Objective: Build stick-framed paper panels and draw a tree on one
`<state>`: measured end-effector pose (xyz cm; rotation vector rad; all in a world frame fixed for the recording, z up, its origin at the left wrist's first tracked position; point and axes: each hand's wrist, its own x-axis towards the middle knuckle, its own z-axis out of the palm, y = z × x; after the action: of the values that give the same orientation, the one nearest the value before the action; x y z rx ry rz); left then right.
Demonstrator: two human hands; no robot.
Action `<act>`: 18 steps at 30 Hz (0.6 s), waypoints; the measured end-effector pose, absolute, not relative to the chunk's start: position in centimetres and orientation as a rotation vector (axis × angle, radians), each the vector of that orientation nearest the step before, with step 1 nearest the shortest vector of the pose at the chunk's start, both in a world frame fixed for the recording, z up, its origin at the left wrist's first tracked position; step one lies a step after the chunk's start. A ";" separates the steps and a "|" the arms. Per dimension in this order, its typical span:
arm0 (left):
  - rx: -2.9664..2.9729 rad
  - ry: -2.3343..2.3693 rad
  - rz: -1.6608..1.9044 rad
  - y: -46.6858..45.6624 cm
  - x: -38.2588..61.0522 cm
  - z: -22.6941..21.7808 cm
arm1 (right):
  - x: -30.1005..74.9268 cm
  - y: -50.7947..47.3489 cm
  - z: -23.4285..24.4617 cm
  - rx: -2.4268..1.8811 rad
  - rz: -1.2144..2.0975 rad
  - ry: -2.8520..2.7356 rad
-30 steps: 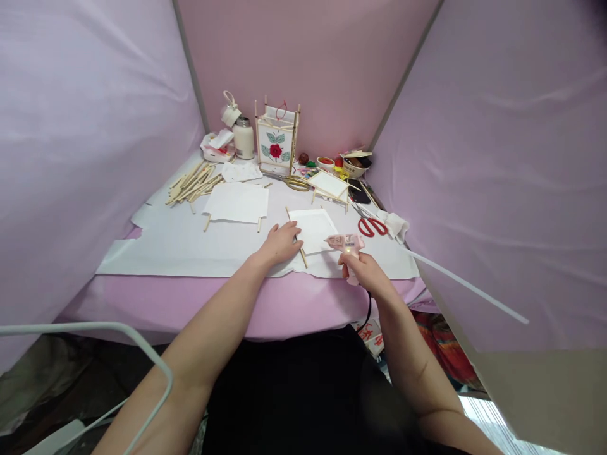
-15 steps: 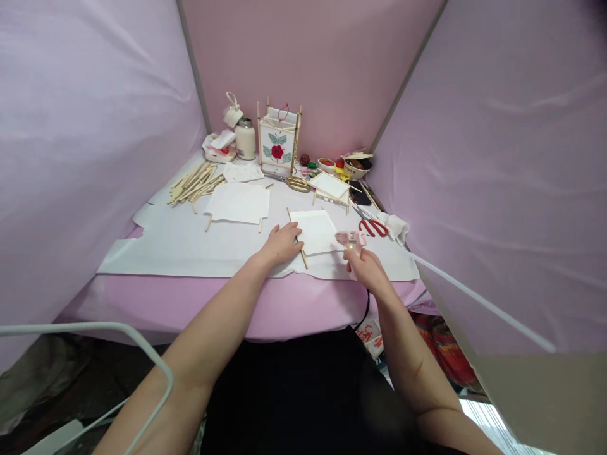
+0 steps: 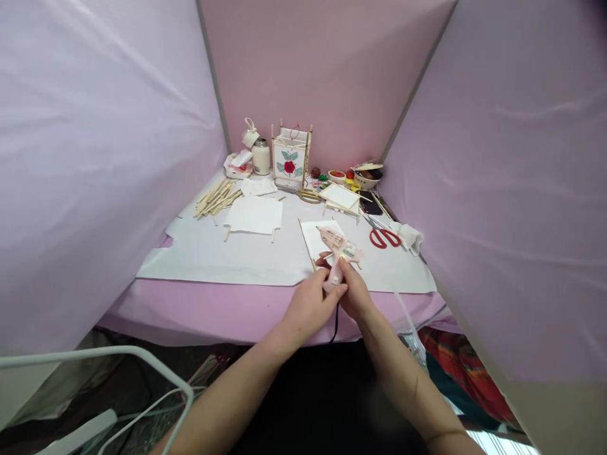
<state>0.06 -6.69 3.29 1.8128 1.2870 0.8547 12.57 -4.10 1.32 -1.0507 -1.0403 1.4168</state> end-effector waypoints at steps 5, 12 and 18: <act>1.594 1.306 1.107 -8.2 -3.7 1.3 | 9.6 -6.7 0.9 -1.051 1.423 -1.493; 1.494 1.999 1.062 -6.3 -17.4 1.8 | 11.6 -12.2 4.2 -1.004 1.676 -1.985; 1.461 2.362 0.641 -2.5 -24.9 1.6 | 14.6 -11.3 5.4 -1.082 1.462 -1.890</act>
<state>-24.95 -2.49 1.62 1.4612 2.3622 0.6414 14.56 -11.27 5.39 -1.0825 -1.8901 1.4621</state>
